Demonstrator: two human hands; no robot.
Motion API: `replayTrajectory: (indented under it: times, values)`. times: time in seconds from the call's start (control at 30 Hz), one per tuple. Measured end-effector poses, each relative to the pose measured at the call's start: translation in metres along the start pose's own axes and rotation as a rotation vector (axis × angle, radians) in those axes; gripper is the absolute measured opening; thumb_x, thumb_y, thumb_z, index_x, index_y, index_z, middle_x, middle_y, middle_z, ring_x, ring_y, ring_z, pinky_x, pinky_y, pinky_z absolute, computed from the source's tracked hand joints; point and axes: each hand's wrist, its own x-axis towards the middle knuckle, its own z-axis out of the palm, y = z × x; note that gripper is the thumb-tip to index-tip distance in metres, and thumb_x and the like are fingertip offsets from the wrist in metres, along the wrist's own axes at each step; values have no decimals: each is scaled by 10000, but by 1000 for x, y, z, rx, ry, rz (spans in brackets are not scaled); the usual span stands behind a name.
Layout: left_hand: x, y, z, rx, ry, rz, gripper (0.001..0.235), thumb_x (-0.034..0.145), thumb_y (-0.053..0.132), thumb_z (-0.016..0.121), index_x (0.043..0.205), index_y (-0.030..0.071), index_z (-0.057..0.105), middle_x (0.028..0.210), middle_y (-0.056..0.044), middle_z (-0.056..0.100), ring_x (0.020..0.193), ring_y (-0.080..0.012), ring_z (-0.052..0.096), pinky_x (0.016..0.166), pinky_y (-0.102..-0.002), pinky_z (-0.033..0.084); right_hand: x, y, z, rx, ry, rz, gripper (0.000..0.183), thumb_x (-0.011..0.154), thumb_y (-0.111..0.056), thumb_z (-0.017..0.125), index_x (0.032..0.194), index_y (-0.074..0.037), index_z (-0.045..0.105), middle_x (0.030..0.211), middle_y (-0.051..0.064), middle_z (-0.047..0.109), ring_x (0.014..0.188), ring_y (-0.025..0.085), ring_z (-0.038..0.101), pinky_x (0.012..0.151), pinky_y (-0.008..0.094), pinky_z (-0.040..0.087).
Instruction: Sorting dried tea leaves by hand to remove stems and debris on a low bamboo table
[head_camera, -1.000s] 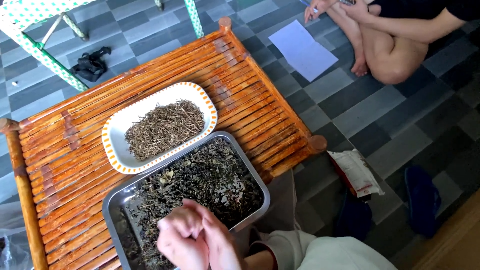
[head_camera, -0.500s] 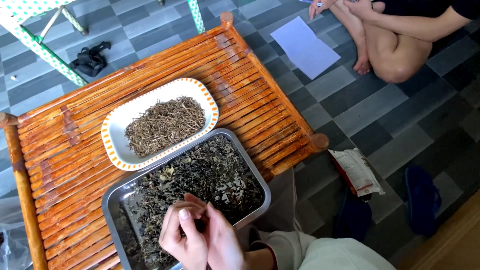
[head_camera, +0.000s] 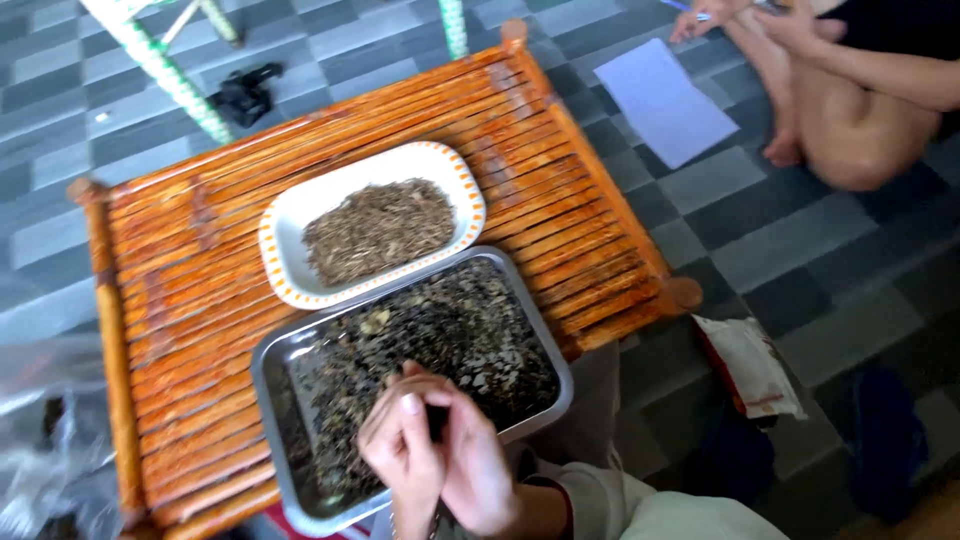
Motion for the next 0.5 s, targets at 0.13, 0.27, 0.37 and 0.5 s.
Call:
replayTrajectory:
  times: [0.13, 0.27, 0.37, 0.5]
  values:
    - [6, 6, -4, -4, -39, -33, 284, 972, 90, 477, 893, 29, 743, 840, -39, 782, 691, -153, 682, 726, -279, 543, 8, 4, -18, -27, -102, -22, 400, 1044, -179, 392, 1358, 19, 543, 1467, 159, 540, 1306, 245, 522, 1128, 377, 405]
    - [8, 9, -14, -76, -77, -76, 362, 1005, 87, 458, 1310, 21, 642, 845, -72, 806, 729, -168, 735, 732, -274, 579, 5, 2, -23, -162, -112, -36, 500, 998, -138, 458, 1462, 47, 462, 1467, 202, 535, 1223, 246, 542, 1055, 366, 420]
    - [4, 4, -19, -100, -76, -47, 378, 1028, 63, 458, 1382, 3, 578, 854, -106, 788, 831, -207, 787, 777, -281, 587, 7, 0, -23, -220, -54, 23, 471, 1062, -211, 389, 1445, 38, 506, 1361, 156, 588, 1147, 193, 558, 998, 336, 431]
    - [1, 7, -25, -166, 1, 4, 383, 1050, 34, 457, 1422, -21, 530, 972, -174, 750, 859, -251, 789, 667, -290, 595, 17, -3, -50, -263, -229, 57, 447, 1074, -198, 443, 1436, 59, 493, 1324, 165, 605, 1100, 173, 610, 907, 288, 500]
